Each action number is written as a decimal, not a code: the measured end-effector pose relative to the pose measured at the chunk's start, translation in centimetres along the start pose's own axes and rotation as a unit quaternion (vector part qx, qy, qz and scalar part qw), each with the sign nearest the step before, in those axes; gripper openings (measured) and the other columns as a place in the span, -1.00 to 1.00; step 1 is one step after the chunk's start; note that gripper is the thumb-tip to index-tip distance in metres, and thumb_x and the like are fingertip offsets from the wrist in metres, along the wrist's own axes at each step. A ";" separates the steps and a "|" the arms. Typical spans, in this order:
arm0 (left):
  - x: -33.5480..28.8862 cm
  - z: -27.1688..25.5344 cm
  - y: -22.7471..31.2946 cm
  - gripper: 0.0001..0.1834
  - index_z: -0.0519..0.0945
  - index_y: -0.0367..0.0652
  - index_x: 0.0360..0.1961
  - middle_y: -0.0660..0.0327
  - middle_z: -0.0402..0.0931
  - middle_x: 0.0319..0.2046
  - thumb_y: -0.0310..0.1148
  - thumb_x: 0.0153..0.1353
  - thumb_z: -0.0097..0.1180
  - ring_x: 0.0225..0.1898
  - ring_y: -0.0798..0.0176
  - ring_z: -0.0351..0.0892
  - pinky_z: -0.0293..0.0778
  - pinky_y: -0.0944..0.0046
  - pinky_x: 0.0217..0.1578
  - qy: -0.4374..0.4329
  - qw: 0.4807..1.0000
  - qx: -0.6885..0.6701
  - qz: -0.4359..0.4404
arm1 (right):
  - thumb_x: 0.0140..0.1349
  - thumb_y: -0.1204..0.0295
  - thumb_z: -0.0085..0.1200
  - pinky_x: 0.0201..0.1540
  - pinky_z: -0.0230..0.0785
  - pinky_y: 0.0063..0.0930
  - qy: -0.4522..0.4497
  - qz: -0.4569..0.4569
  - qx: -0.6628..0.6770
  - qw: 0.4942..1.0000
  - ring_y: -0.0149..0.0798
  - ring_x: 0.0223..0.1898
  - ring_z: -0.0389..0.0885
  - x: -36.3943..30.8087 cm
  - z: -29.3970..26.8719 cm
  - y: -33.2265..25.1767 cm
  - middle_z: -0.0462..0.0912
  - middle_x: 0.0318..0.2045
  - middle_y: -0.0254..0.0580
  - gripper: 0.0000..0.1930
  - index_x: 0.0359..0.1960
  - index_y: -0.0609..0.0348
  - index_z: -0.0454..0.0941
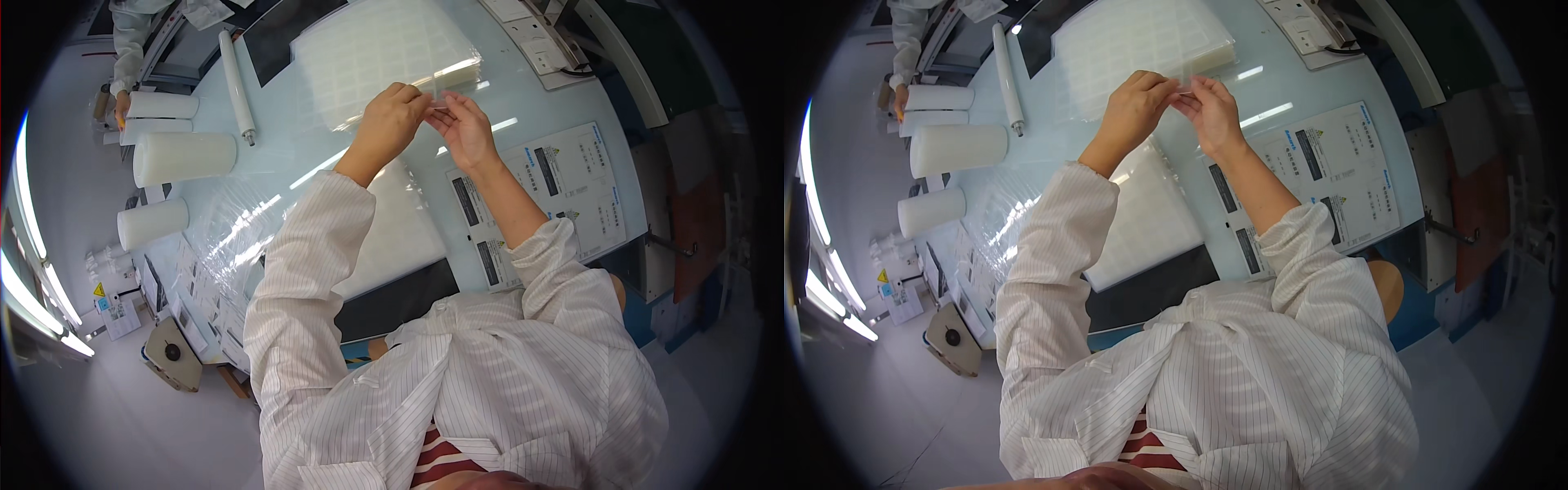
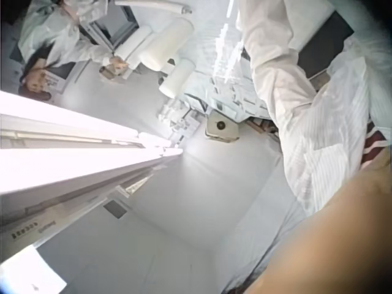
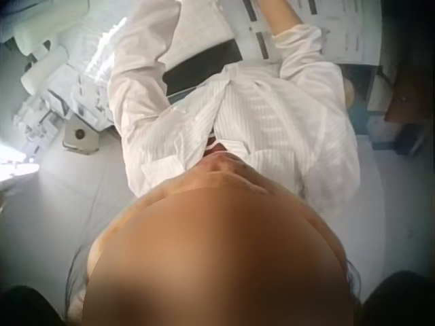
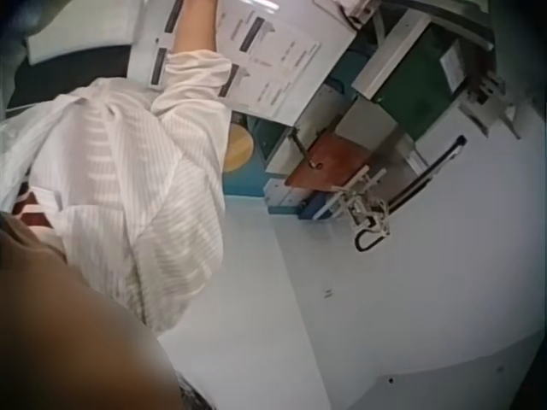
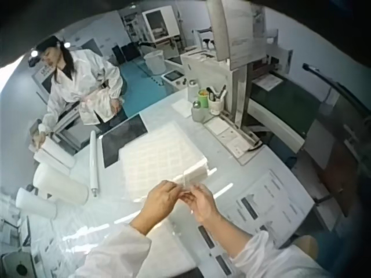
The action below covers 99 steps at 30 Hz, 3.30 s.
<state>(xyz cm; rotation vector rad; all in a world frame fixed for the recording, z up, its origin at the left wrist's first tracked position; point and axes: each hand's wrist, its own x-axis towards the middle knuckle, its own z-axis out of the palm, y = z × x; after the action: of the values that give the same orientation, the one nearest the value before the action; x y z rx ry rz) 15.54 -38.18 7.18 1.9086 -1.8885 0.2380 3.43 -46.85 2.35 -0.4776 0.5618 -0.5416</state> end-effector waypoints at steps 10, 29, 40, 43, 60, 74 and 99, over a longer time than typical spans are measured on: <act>-0.3 1.0 0.6 -0.65 0.53 -0.28 -0.16 0.15 0.49 -0.26 -0.54 -0.07 0.14 -0.22 0.11 0.49 0.50 0.23 -0.26 -0.032 0.996 0.078 0.031 | 0.38 0.50 -0.19 0.11 0.40 -0.32 0.010 0.003 0.004 1.000 -0.16 -0.05 0.52 -0.4 0.1 0.1 0.50 -0.05 -0.05 -0.62 0.20 0.36 0.26; 0.5 -1.3 1.7 -0.81 0.42 -0.22 -0.35 0.12 0.50 -0.44 -0.48 -0.02 0.10 -0.33 0.05 0.55 0.48 0.15 -0.32 0.077 0.993 -0.029 -0.087 | 0.35 0.42 -0.05 -0.07 0.48 -0.40 -0.012 0.006 -0.078 0.997 -0.23 -0.10 0.56 0.9 1.8 -0.5 0.57 -0.15 -0.16 -0.77 -0.07 0.33 0.44; 0.2 -15.8 -7.9 -0.83 0.45 -0.22 -0.30 0.26 0.38 -0.51 -0.40 0.39 -0.15 -0.57 0.41 0.33 0.30 0.36 -0.51 0.494 0.825 -0.066 -0.266 | 0.36 0.49 -0.10 -0.09 0.61 -0.25 0.047 -0.008 -0.175 0.983 -0.04 -0.23 0.66 0.8 1.5 -1.6 0.59 -0.29 0.12 -0.77 -0.15 0.53 0.41; -3.2 -20.7 -11.9 -0.81 0.40 -0.24 -0.26 0.37 0.27 -0.60 -0.36 0.40 -0.21 -0.61 0.50 0.19 0.17 0.44 -0.62 0.620 0.694 -0.211 -0.299 | 0.36 0.51 -0.11 -0.08 0.60 -0.25 0.062 -0.001 -0.161 0.985 -0.01 -0.23 0.66 1.0 0.7 -2.1 0.58 -0.26 0.16 -0.76 -0.13 0.55 0.39; -31.4 -26.6 -3.4 -0.85 0.47 -0.28 -0.18 0.10 0.51 -0.32 -0.45 0.38 -0.13 -0.39 0.13 0.49 0.43 0.28 -0.31 0.294 0.838 0.377 -0.263 | 0.34 0.52 -0.07 -0.03 0.59 -0.31 -0.014 0.043 -0.229 0.972 -0.07 -0.13 0.65 3.0 -2.6 -7.2 0.58 -0.15 0.23 -0.63 0.10 0.55 0.30; -14.4 -7.0 -5.9 -0.44 0.61 -0.37 -0.26 0.02 0.62 -0.42 0.03 0.31 -0.10 -0.34 0.20 0.59 0.50 0.20 -0.31 0.152 0.677 -0.397 -0.601 | 0.34 0.57 -0.11 -0.18 0.64 -0.42 -0.080 0.084 -0.271 0.956 -0.22 -0.31 0.70 -5.1 0.5 -6.8 0.65 -0.30 0.11 -0.52 0.28 0.39 0.15; -33.1 -5.8 8.8 -0.84 0.54 -0.29 -0.24 0.30 0.42 -0.58 -0.43 0.33 -0.03 -0.56 0.51 0.35 0.29 0.47 -0.53 0.231 0.732 -0.098 -0.633 | 0.24 0.55 -0.02 -0.51 0.41 -0.55 -0.152 0.192 -0.570 0.784 -0.41 -0.64 0.52 -16.6 -2.9 4.7 0.57 -0.61 -0.20 -0.20 0.43 0.06 -0.23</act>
<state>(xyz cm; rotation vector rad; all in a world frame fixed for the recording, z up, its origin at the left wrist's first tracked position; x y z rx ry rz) 6.27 -5.49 0.04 2.2256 -0.0508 0.0394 -8.62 -34.22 3.64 -1.5366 0.6085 0.3558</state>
